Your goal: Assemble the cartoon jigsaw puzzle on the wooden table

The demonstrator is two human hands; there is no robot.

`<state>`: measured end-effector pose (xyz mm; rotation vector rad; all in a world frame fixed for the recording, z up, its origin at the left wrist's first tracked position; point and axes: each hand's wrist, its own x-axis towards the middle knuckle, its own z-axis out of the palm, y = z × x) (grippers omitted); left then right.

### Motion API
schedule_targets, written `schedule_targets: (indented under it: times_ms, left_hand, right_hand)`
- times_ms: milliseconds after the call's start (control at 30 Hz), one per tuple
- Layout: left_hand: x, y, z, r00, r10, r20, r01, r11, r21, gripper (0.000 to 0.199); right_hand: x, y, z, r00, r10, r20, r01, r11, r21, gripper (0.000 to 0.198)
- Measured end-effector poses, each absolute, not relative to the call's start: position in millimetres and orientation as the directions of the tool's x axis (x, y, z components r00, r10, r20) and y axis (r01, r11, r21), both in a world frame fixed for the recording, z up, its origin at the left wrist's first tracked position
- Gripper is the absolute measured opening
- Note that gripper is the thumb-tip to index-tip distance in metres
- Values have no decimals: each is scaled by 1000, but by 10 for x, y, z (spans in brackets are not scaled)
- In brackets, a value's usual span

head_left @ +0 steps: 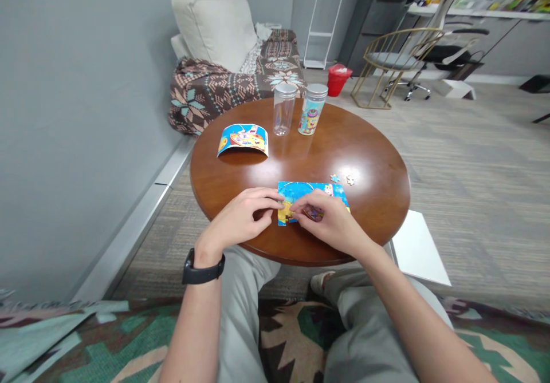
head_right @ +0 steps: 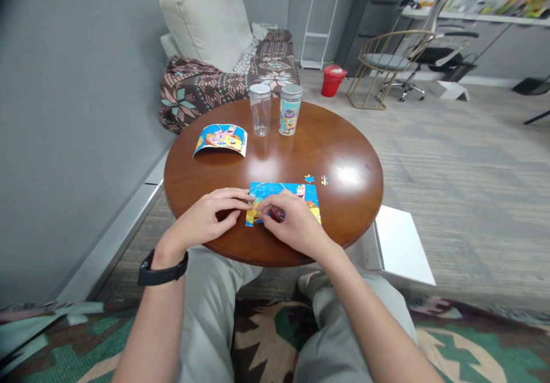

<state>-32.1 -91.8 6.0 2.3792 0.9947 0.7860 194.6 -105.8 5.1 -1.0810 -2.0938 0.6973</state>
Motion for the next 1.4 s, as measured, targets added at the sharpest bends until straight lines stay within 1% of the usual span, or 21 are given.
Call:
schedule_targets:
  times_ms: [167, 367, 467, 600, 667, 767, 900, 1200, 1400]
  left_hand:
    - [-321, -918, 54, 586, 733, 347, 482, -659, 577, 33]
    - [-321, -915, 45, 590, 726, 353, 482, -668, 568, 35]
    - [-318, -917, 53, 594, 719, 361, 474, -675, 565, 35]
    - [-317, -920, 61, 612, 694, 380, 454, -701, 550, 35]
    - [-320, -919, 57, 619, 683, 387, 445, -712, 543, 35]
    - [-324, -916, 47, 621, 681, 389, 446, -715, 538, 33]
    - [-324, -918, 54, 625, 679, 385, 447, -716, 536, 34]
    - [-317, -931, 76, 622, 705, 341, 475, -686, 552, 36]
    - [-318, -929, 84, 632, 702, 328, 475, -686, 551, 35]
  right_hand:
    - [1944, -1077, 38, -438, 847, 301, 535, 514, -670, 15]
    - [1936, -1078, 22, -459, 813, 359, 546, 577, -608, 13]
    - [1949, -1099, 46, -484, 776, 405, 561, 630, -537, 12]
    - [2012, -1166, 91, -540, 696, 473, 578, 715, -393, 18]
    - [2041, -1199, 95, -599, 649, 470, 559, 759, -334, 20]
    - [2058, -1232, 84, -669, 599, 440, 528, 800, -285, 22]
    - [2046, -1245, 87, -687, 593, 420, 528, 804, -272, 25]
    - [2041, -1262, 106, -695, 607, 385, 521, 794, -312, 30]
    - [2040, -1275, 124, -699, 604, 383, 532, 797, -285, 29]
